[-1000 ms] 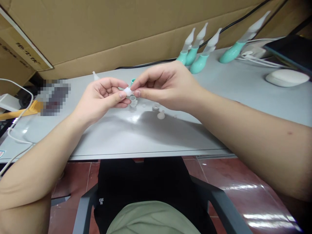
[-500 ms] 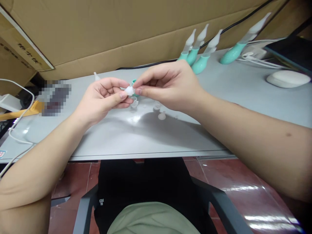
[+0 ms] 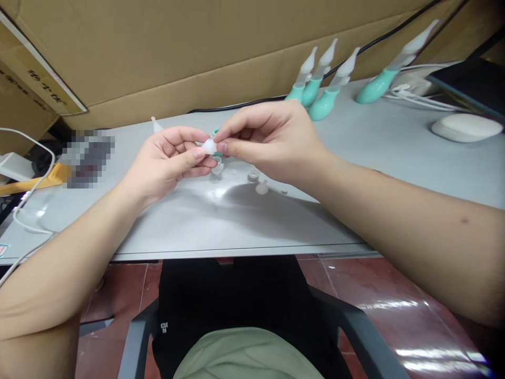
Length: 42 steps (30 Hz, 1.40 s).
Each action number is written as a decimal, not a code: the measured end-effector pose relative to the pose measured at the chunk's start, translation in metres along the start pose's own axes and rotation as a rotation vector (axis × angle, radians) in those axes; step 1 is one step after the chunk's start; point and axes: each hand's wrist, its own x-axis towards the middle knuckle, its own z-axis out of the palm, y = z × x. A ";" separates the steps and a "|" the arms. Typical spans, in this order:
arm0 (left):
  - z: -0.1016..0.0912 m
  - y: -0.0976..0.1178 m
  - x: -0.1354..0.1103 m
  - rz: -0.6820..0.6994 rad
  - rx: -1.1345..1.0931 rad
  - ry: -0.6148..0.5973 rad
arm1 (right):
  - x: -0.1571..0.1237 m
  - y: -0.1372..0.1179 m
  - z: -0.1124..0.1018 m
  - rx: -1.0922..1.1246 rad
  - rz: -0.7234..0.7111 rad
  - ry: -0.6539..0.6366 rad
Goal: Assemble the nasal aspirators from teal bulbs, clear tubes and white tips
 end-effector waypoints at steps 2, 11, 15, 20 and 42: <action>0.000 0.000 0.000 -0.010 0.018 -0.008 | -0.001 -0.004 0.002 -0.004 0.045 0.028; -0.003 0.000 0.001 0.001 0.070 -0.029 | 0.005 -0.003 -0.004 0.132 0.091 -0.070; -0.001 0.002 -0.003 -0.014 0.059 -0.053 | 0.009 0.003 -0.014 0.243 0.213 -0.199; 0.001 0.004 -0.006 -0.034 0.025 -0.094 | 0.008 0.002 -0.019 0.316 0.308 -0.300; -0.004 0.004 -0.003 -0.071 -0.177 -0.168 | 0.000 -0.007 -0.001 0.193 0.076 -0.196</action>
